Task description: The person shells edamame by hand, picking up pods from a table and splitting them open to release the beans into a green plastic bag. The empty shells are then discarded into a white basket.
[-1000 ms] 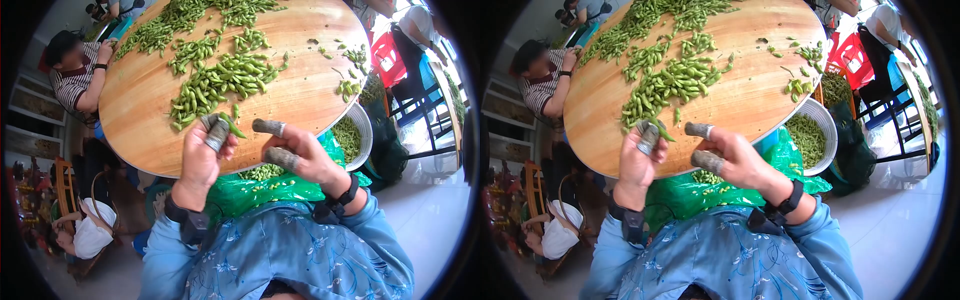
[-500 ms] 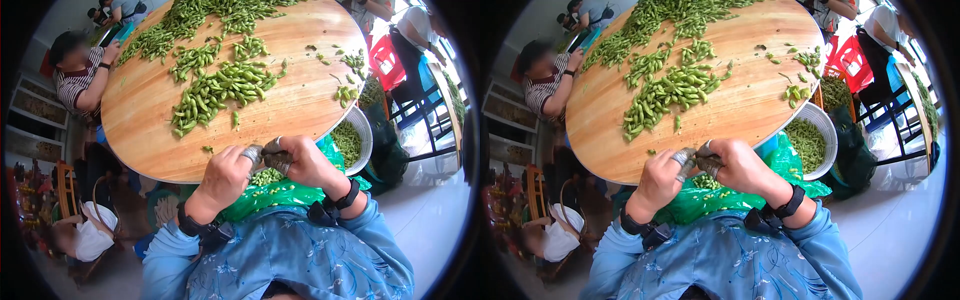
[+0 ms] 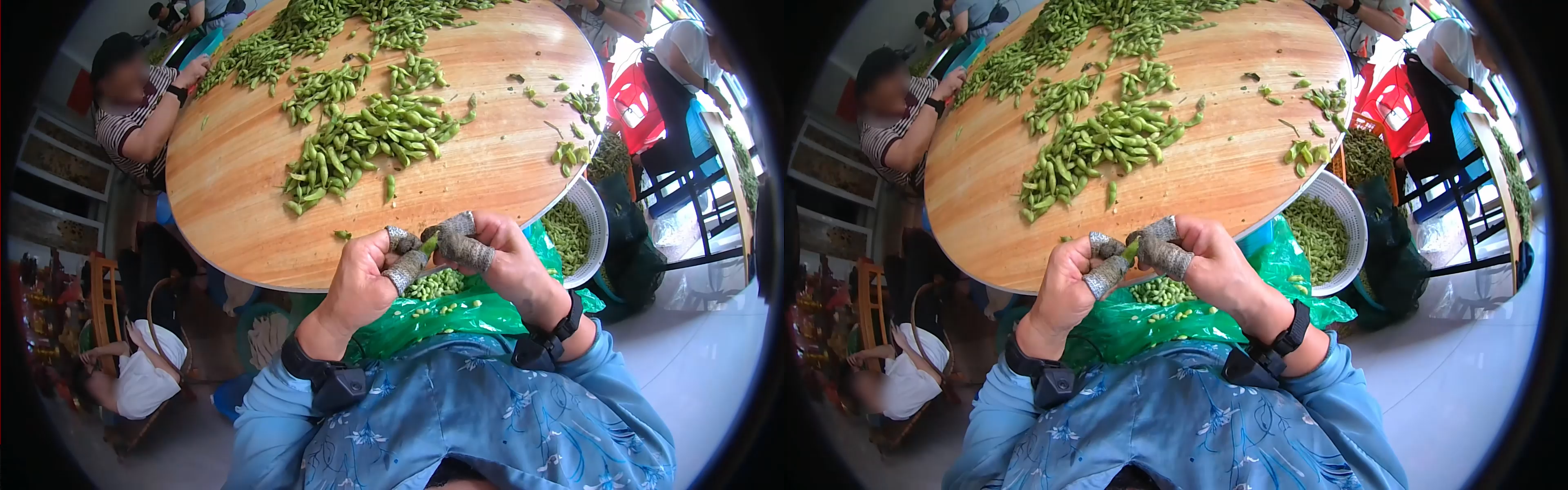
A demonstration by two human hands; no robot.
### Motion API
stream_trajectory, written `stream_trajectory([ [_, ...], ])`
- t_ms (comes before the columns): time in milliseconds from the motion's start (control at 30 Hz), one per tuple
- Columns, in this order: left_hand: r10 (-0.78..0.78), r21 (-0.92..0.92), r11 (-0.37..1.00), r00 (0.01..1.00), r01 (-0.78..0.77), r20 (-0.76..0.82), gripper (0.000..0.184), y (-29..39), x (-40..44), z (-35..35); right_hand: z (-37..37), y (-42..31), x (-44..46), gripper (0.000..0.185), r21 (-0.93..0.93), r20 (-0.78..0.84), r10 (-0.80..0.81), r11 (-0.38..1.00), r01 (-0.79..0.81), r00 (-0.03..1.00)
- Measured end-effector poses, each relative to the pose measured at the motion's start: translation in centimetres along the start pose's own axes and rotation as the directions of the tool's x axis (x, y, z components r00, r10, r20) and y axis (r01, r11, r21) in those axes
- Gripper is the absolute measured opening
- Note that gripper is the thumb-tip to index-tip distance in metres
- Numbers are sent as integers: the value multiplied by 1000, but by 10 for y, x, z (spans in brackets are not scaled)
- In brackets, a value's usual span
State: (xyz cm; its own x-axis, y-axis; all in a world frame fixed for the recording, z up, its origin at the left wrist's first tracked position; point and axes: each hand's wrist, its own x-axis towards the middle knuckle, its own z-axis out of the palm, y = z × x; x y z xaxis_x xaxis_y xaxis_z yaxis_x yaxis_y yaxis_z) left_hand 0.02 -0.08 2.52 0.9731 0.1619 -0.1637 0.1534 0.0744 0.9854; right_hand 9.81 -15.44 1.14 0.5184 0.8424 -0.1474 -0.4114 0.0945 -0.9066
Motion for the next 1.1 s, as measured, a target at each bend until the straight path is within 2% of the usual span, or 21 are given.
stream_trajectory([
  [100, -41, 41, 998, 999, 40, 34, 6, 3, -2, -3, -1, 3, 2, 19, 15, -1, 30, 999, -30, 1000],
  [200, -40, 31, 999, 997, 38, 69, 6, 6, -1, -1, -1, 5, 2, 17, -55, 1, -8, 998, 8, 1000],
  [300, -69, 18, 998, 994, 68, 82, 6, 7, 0, -4, 2, 0, 0, 16, 5, 11, -15, 1000, 15, 1000],
  [333, -37, 100, 995, 994, 27, 98, 7, 4, 1, -6, 1, -4, -1, 16, -6, 34, -3, 1000, 3, 999],
  [367, -41, 95, 995, 994, 32, 96, 7, 5, 1, -6, 0, -3, -1, 16, -5, 34, 4, 1000, -4, 999],
  [433, -23, 112, 994, 993, 9, 117, 7, 9, 2, -5, -1, -2, -1, 17, -79, 14, 18, 997, -16, 1000],
  [567, -59, 126, 991, 990, 43, 125, 8, 7, 3, -7, 2, -1, -1, 15, -89, -12, -3, 996, 2, 1000],
  [633, -43, 40, 999, 988, 37, 151, 8, 9, 4, -6, 3, 2, 0, 14, -71, -33, 3, 997, -5, 999],
  [767, -34, 69, 997, 987, 24, 156, 10, 3, 6, -3, 1, 2, 2, 12, -101, -82, 28, 994, -37, 996],
  [800, 126, 454, 878, 989, -148, 80, 14, 6, 4, 3, 2, -3, 1, 11, -41, -104, 39, 998, -44, 994],
  [833, 299, 768, 591, 951, -246, 74, 18, 8, 3, 9, 0, -3, 1, 11, -35, -111, 40, 998, -44, 993],
  [867, 408, 847, 444, 907, -294, 101, 27, 8, 3, 14, -3, -3, 1, 11, -77, -101, -21, 997, 14, 995],
  [900, 406, 844, 444, 907, -301, 110, 27, 8, 4, 16, -6, -4, 1, 11, -122, -88, -85, 990, 74, 992],
  [967, 537, 904, 140, 798, -405, 274, 27, 9, 8, 19, -7, -12, -1, 10, -93, -49, -130, 988, 125, 990],
  [1000, 596, 882, 145, 751, -448, 284, 29, 3, 12, 19, -8, -16, -3, 10, -141, -25, -175, 975, 169, 984],
  [1033, 589, 878, 143, 752, -457, 296, 29, 0, 13, 19, -10, -18, -5, 11, -185, -5, -219, 959, 214, 976],
  [1067, 603, 837, 240, 751, -492, 269, 31, -2, 15, 18, -13, -13, -3, 11, -120, 41, -257, 958, 261, 965],
  [1100, 613, 784, 333, 752, -524, 243, 32, -2, 17, 19, -14, -16, -4, 11, -116, 19, -266, 957, 267, 964],
])
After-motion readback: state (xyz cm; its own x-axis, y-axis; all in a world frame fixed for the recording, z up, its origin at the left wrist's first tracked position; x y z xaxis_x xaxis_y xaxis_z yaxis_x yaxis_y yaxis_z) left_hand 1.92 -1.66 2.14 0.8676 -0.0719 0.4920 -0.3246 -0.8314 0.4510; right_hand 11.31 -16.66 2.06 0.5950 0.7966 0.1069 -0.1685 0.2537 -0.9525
